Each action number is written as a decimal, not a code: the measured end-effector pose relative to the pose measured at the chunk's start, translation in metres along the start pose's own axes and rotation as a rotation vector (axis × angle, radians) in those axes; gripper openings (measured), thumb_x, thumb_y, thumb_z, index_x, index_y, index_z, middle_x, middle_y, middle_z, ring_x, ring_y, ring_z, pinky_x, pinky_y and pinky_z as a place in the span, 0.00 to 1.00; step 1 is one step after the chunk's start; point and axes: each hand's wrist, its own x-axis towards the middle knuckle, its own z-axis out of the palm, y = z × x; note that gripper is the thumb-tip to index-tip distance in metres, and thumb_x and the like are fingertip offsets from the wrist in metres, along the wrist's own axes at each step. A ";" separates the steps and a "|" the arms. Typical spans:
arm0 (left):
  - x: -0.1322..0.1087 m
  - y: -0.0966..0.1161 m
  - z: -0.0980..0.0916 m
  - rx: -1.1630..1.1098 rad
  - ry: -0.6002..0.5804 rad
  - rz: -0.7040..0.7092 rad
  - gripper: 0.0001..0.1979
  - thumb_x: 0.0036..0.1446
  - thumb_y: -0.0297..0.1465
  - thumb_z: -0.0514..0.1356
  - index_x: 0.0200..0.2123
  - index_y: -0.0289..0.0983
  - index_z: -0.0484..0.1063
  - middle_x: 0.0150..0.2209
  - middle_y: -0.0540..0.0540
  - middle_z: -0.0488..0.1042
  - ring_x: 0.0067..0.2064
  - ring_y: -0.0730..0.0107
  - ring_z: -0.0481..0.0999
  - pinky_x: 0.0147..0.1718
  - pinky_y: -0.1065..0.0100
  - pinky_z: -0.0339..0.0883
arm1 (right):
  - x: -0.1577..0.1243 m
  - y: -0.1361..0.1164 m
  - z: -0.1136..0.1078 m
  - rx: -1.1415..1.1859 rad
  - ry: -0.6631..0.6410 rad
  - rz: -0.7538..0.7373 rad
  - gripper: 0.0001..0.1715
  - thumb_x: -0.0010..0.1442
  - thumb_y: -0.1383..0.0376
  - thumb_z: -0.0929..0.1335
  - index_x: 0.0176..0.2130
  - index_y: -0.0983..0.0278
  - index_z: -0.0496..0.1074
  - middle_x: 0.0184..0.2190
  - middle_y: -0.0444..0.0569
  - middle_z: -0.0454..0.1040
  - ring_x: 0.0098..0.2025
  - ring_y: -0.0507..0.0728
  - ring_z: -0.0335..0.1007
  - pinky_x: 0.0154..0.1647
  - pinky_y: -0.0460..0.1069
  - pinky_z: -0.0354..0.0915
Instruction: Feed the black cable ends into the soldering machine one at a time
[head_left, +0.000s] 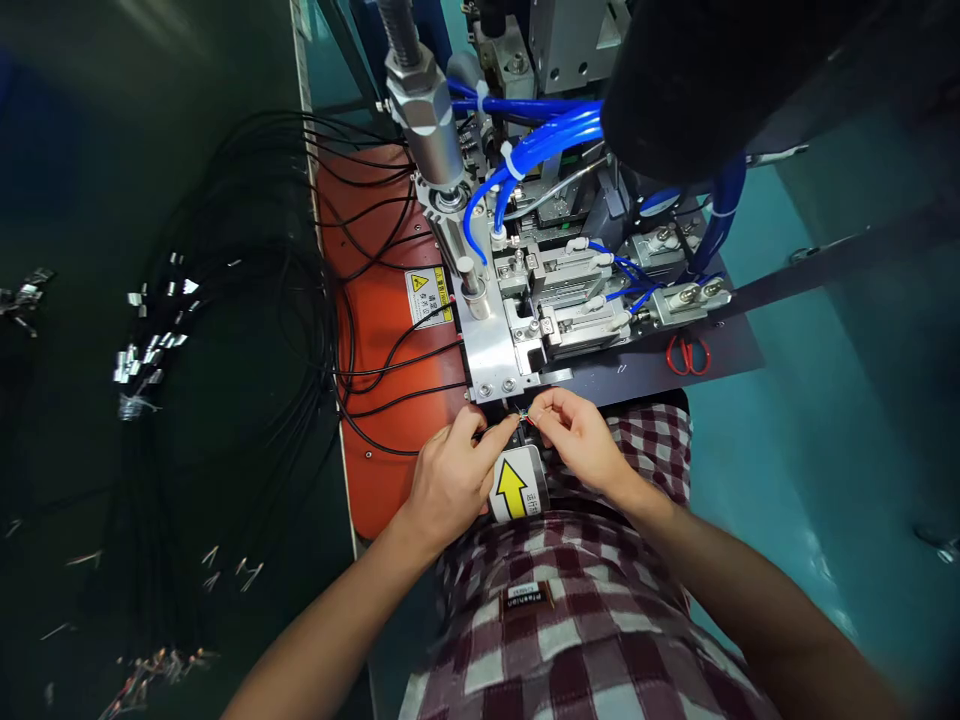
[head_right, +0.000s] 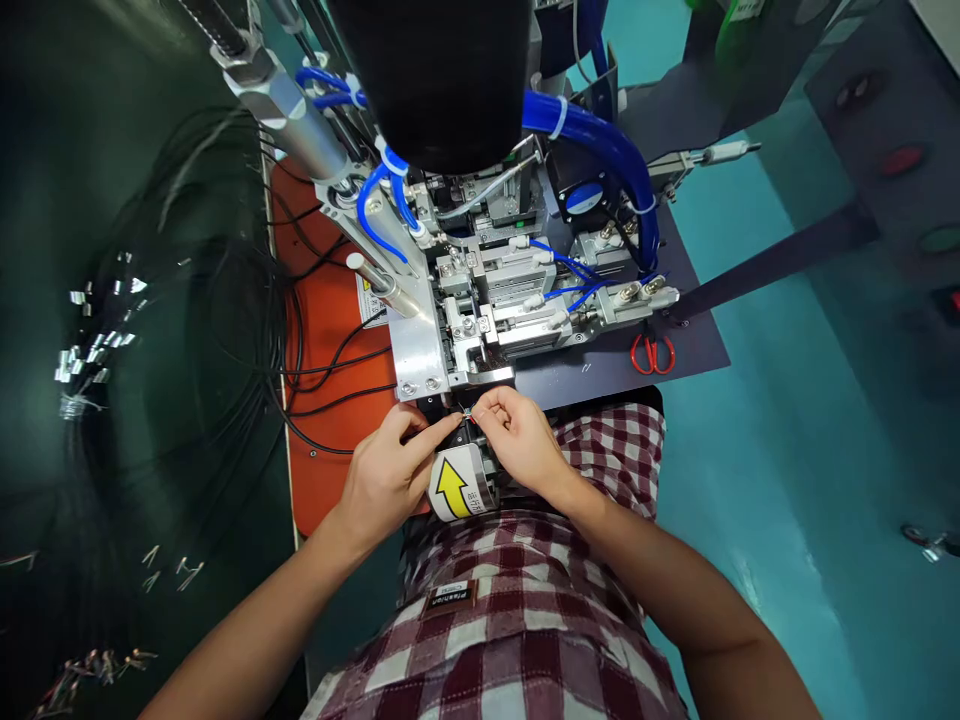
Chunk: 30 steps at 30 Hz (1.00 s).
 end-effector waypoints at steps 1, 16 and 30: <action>0.000 0.000 0.000 0.008 0.010 0.006 0.16 0.60 0.24 0.52 0.48 0.36 0.75 0.31 0.45 0.66 0.29 0.70 0.69 0.26 0.71 0.65 | 0.000 0.000 0.000 -0.024 0.010 -0.007 0.10 0.60 0.60 0.66 0.31 0.64 0.67 0.20 0.39 0.62 0.23 0.50 0.56 0.23 0.46 0.54; 0.004 0.002 -0.003 0.009 0.040 0.035 0.15 0.61 0.24 0.52 0.46 0.34 0.76 0.29 0.45 0.66 0.28 0.70 0.69 0.26 0.71 0.66 | 0.002 -0.004 -0.002 0.050 -0.076 0.101 0.11 0.59 0.59 0.65 0.30 0.63 0.66 0.17 0.38 0.63 0.20 0.50 0.58 0.25 0.47 0.56; 0.003 0.001 -0.002 -0.025 0.028 0.016 0.16 0.61 0.24 0.52 0.47 0.34 0.76 0.30 0.44 0.66 0.30 0.69 0.71 0.27 0.71 0.68 | 0.003 -0.005 -0.002 0.061 -0.091 0.127 0.12 0.60 0.58 0.65 0.30 0.64 0.66 0.17 0.38 0.62 0.20 0.50 0.57 0.24 0.46 0.55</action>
